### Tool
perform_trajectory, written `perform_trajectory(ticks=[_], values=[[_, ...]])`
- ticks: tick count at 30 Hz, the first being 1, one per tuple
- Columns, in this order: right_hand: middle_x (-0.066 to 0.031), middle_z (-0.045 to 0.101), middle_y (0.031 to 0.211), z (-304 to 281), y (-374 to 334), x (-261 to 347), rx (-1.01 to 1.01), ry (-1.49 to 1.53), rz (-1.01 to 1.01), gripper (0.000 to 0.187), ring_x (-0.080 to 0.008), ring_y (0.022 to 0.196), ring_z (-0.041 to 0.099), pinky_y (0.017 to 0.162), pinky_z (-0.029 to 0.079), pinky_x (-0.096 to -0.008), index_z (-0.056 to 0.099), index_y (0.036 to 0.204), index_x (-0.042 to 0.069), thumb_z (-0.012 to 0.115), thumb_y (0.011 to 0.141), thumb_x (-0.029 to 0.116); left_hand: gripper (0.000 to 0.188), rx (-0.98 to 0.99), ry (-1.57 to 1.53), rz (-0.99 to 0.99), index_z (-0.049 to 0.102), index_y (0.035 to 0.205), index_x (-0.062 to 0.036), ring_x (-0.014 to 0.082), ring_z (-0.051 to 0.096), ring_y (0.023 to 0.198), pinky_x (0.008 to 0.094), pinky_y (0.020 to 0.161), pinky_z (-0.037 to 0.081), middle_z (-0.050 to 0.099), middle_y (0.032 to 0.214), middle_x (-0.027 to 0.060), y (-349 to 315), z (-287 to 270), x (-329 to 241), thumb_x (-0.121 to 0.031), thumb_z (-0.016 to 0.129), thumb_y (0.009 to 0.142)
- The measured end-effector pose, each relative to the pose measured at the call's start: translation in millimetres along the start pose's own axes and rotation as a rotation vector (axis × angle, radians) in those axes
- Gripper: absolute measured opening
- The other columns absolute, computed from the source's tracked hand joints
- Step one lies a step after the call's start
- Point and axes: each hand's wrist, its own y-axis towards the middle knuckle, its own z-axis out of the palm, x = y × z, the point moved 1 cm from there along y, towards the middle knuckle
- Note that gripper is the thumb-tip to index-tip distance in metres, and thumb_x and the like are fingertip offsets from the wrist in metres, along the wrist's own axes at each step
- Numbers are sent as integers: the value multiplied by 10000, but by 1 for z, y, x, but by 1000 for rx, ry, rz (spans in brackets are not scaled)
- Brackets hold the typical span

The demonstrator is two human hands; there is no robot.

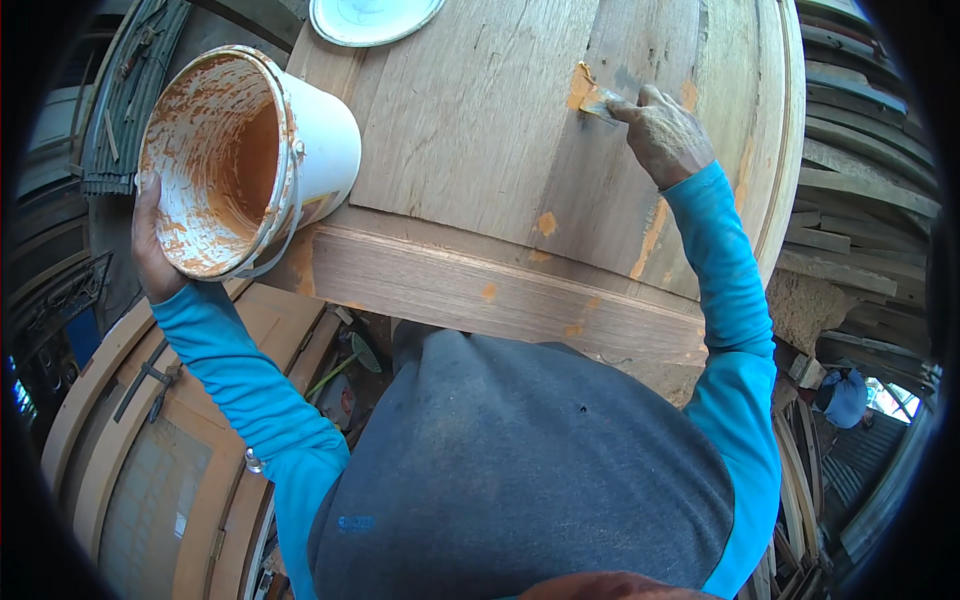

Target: The person applies wood filler to a wooden door with a putty knife, repeatedly dipping the tool into a bucket and spreading the material over cracks.

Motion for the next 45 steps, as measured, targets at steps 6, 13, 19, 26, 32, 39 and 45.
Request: perform_trajectory(ticks=[6,13,19,26,32,39,45], values=[[-134,604,1102,17,-1,-17,42,133,62,494,-310,1073,642,960,532,-423,658,1388,254,555,952,45,530,-4,-8,11,442,1491,45,317,562,1329,451,1152,425,552,1461,205,3,-4,2,-277,484,1072],[-149,606,1073,5,-1,-13,60,38,52,469,-323,1083,641,970,524,-419,661,1383,241,531,971,58,531,-1,-26,8,449,1488,42,310,560,1332,441,1143,431,549,1469,198,2,9,5,-281,489,1069],[-134,649,1125,-13,36,-3,-37,32,-46,450,-328,1111,651,1001,512,-438,696,1332,201,520,950,42,525,32,-99,-13,461,1472,59,307,578,1314,435,1135,442,563,1452,207,-4,9,1,-264,507,1061],[-155,660,1155,-12,39,-19,53,-5,-58,460,-342,1111,649,993,518,-444,703,1319,193,529,925,31,514,-15,-62,14,458,1479,49,311,553,1340,442,1152,420,547,1472,200,-5,11,1,-264,477,1072],[-160,616,1048,6,3,10,75,78,-81,452,-350,1040,653,921,527,-466,666,1356,190,513,952,55,505,-20,-116,-3,468,1471,53,304,557,1337,444,1150,421,555,1466,197,-4,8,3,-256,481,1072],[-162,632,1067,-6,-32,14,146,145,3,401,-360,1028,670,896,545,-491,673,1328,191,538,963,92,510,-65,-132,21,472,1470,56,305,558,1336,438,1151,417,562,1461,197,-4,9,4,-266,488,1074],[-216,697,1053,-6,40,-10,-45,50,-86,338,-363,976,702,885,561,-452,713,1291,98,582,981,117,533,-25,-100,22,460,1474,68,307,555,1339,435,1155,412,554,1469,201,-1,6,1,-276,497,1069]])
